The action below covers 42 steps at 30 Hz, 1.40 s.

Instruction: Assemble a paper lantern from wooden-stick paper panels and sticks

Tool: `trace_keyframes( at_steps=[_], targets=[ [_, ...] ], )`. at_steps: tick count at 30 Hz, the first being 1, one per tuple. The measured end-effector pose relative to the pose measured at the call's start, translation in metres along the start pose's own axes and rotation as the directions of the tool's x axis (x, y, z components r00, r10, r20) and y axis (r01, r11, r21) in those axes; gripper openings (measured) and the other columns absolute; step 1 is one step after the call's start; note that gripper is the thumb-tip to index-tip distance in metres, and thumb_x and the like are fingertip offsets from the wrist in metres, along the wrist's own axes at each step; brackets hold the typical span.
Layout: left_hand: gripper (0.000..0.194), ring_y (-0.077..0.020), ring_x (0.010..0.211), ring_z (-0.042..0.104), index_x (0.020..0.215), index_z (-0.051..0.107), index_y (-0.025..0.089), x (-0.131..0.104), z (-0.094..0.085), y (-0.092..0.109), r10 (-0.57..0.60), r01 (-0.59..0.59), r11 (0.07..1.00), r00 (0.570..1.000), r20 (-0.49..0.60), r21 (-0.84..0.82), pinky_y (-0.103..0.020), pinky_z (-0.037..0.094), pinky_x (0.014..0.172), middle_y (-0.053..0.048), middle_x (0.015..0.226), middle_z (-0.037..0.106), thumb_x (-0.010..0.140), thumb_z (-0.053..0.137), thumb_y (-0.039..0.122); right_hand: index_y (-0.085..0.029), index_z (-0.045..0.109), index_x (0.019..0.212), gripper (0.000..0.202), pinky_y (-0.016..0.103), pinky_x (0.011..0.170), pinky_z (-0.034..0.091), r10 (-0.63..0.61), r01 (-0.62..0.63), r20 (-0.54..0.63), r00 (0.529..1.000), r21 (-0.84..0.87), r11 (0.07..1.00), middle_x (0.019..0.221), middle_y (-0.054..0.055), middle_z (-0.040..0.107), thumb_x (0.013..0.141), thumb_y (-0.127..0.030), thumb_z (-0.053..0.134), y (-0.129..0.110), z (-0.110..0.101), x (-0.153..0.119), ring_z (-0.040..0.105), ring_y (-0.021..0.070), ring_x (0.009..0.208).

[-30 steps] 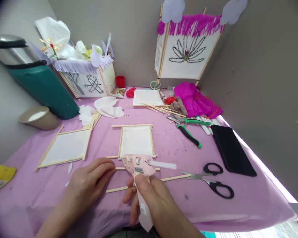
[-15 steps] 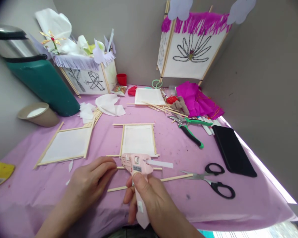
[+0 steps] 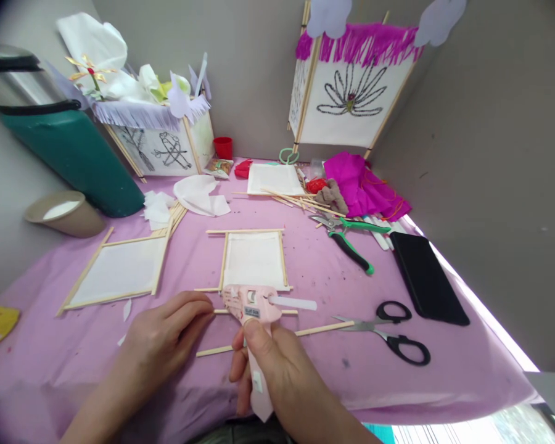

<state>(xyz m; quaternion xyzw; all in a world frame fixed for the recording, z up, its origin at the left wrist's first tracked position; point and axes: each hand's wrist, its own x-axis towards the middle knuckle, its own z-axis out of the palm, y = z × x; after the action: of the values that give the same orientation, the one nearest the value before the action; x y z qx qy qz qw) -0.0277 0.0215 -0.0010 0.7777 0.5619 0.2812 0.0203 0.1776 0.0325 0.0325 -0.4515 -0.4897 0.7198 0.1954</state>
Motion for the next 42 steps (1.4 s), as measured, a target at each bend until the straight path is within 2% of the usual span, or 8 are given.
trace_keyframes(
  at_steps=[7,15,22,26,30,37,42],
  targets=[
    [0.013,-0.0144,0.075,0.065,0.088,0.062,0.018,-0.001,-0.001,0.0,0.002,-0.002,1.0,1.0,-0.009,0.002,-0.027,0.054,0.068,-0.004,0.089,0.067,0.088,0.05,0.017,-0.015,0.058,0.091,0.052,0.027,0.061,0.042,0.021,-0.021,-0.007,1.0,0.022,1.0,0.065,0.001,0.062,0.092,-0.059,0.03,-0.004,0.001,-0.002,0.055,0.013,0.057],
    [0.012,-0.0152,0.075,0.065,0.089,0.062,0.018,0.0,-0.001,0.0,0.003,-0.003,1.0,1.0,-0.012,0.001,-0.028,0.054,0.067,-0.004,0.089,0.067,0.088,0.05,0.016,-0.014,0.059,0.093,0.057,0.029,0.065,0.043,0.071,-0.071,0.004,0.997,-0.038,0.997,0.069,0.003,0.062,0.09,-0.063,0.029,-0.015,0.003,-0.004,0.055,0.0145,0.06],
    [0.012,-0.0145,0.075,0.064,0.088,0.062,0.018,0.0,-0.001,0.0,0.007,-0.007,1.0,1.0,-0.004,-0.01,-0.027,0.053,0.068,-0.003,0.089,0.067,0.088,0.05,0.015,-0.016,0.06,0.088,0.056,0.027,0.062,0.041,0.035,-0.036,-0.028,0.999,-0.052,0.998,0.06,0.001,0.059,0.092,-0.061,0.027,-0.003,0.0,-0.003,0.054,0.0139,0.058],
    [0.011,-0.0148,0.075,0.064,0.089,0.062,0.018,0.0,-0.001,0.0,-0.003,0.003,1.0,1.0,0.003,-0.005,-0.028,0.053,0.067,-0.003,0.089,0.066,0.088,0.051,0.016,-0.016,0.06,0.087,0.055,0.027,0.061,0.041,0.017,-0.019,-0.045,0.999,-0.04,0.999,0.063,0.001,0.06,0.092,-0.061,0.028,0.0,-0.004,-0.004,0.054,0.013,0.056],
    [0.012,-0.0147,0.075,0.064,0.089,0.062,0.019,-0.002,0.0,-0.002,-0.009,0.009,1.0,1.0,0.007,0.002,-0.027,0.052,0.067,-0.003,0.091,0.067,0.089,0.05,0.017,-0.016,0.059,0.089,0.054,0.026,0.057,0.039,0.024,-0.026,-0.07,0.997,-0.034,0.999,0.063,0.0,0.061,0.091,-0.061,0.029,0.0,-0.008,-0.007,0.053,0.0131,0.054],
    [0.014,-0.0149,0.075,0.064,0.09,0.062,0.02,-0.002,-0.001,-0.002,-0.009,0.008,1.0,1.0,0.019,0.025,-0.027,0.052,0.068,-0.003,0.094,0.067,0.089,0.049,0.02,-0.017,0.058,0.088,0.049,0.027,0.062,0.039,0.005,-0.009,-0.073,0.997,-0.054,0.998,0.058,-0.002,0.059,0.094,-0.055,0.029,-0.01,-0.015,-0.015,0.055,0.0139,0.057],
    [0.013,-0.0148,0.074,0.064,0.09,0.062,0.02,-0.001,-0.001,-0.002,0.0,-0.001,0.999,1.0,0.013,0.038,-0.026,0.051,0.067,-0.002,0.094,0.067,0.089,0.049,0.021,-0.017,0.057,0.085,0.047,0.025,0.059,0.04,-0.001,-0.002,-0.101,0.995,-0.035,0.999,0.054,-0.003,0.056,0.093,-0.055,0.031,-0.007,-0.019,-0.016,0.053,0.0127,0.053]
  ],
)
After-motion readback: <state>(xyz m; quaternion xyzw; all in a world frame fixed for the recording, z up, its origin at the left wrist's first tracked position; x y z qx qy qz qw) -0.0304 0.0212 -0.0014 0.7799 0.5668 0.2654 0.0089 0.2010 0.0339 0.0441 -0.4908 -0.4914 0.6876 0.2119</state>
